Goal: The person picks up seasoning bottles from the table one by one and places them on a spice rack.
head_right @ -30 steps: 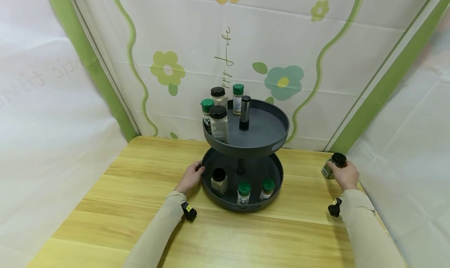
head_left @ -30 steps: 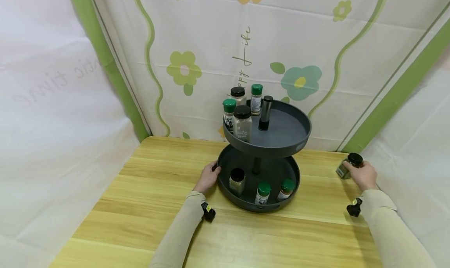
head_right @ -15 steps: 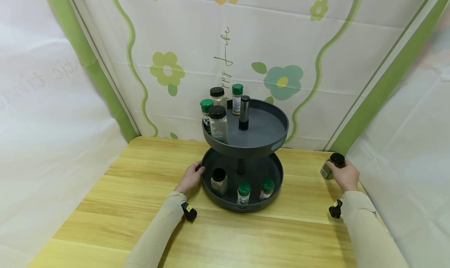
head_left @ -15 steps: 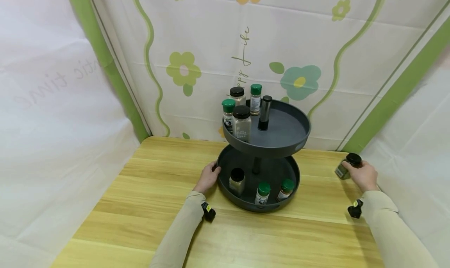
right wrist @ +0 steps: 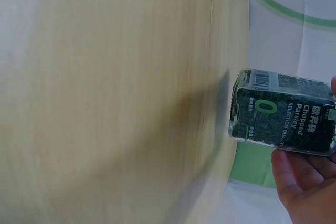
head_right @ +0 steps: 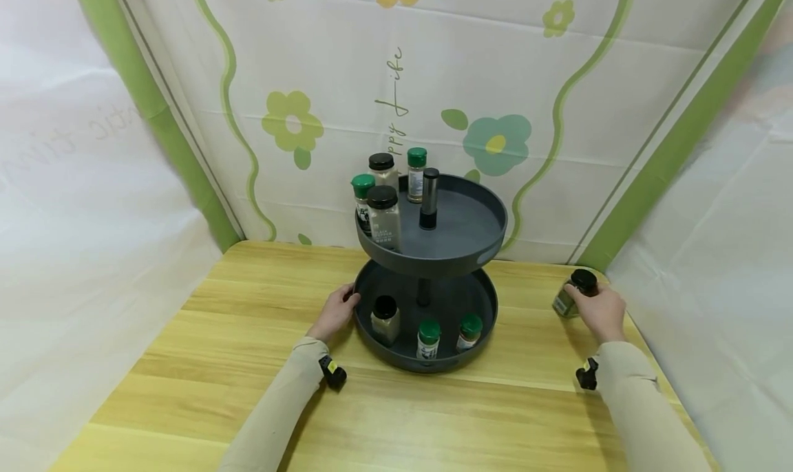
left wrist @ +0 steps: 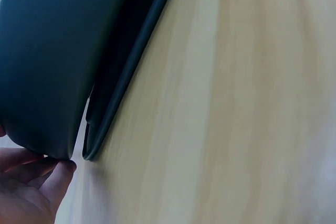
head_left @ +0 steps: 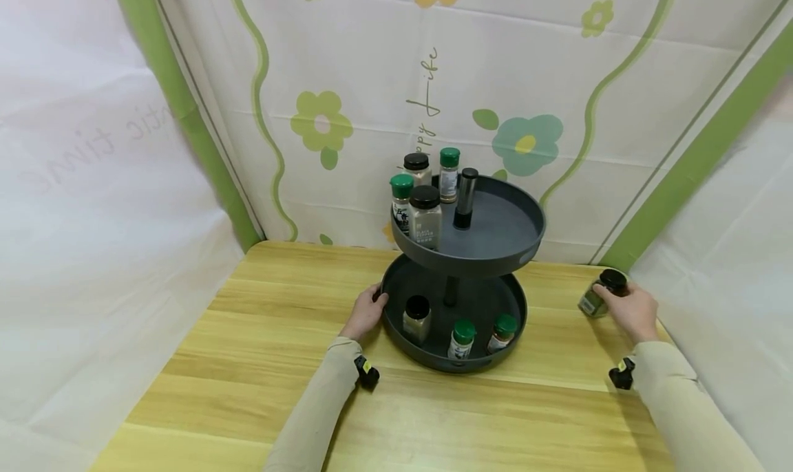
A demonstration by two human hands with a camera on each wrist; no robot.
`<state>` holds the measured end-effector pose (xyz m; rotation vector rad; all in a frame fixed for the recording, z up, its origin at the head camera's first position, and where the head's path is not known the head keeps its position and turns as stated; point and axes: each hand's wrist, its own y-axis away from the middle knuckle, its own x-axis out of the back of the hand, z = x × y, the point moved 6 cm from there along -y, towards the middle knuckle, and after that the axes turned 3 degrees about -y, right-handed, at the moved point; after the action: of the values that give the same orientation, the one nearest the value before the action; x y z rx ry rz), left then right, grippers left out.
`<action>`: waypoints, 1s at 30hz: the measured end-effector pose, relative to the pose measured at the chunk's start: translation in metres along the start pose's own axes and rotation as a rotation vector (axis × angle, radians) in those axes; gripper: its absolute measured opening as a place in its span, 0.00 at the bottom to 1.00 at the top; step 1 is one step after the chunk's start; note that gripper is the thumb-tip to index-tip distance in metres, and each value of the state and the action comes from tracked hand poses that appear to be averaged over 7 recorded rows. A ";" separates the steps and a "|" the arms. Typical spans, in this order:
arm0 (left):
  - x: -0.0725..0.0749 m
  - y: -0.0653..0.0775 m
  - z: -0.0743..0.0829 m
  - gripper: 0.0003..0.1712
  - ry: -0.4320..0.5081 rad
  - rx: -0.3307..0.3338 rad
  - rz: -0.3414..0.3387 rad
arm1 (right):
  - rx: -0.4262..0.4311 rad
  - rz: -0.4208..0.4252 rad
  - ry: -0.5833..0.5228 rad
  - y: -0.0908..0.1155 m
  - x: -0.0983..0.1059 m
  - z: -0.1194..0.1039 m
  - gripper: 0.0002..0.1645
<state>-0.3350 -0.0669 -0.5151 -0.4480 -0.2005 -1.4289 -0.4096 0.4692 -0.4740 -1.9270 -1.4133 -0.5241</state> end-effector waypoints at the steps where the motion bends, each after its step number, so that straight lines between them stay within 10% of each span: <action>1: 0.000 0.000 0.000 0.24 -0.003 0.002 -0.002 | 0.006 0.002 0.003 0.001 0.000 -0.002 0.40; 30: 0.001 0.001 0.001 0.25 -0.014 0.025 -0.021 | 0.221 -0.008 0.009 0.030 -0.006 -0.075 0.31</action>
<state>-0.3337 -0.0673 -0.5138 -0.4364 -0.2350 -1.4421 -0.3782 0.4056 -0.4345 -1.7416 -1.4112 -0.3626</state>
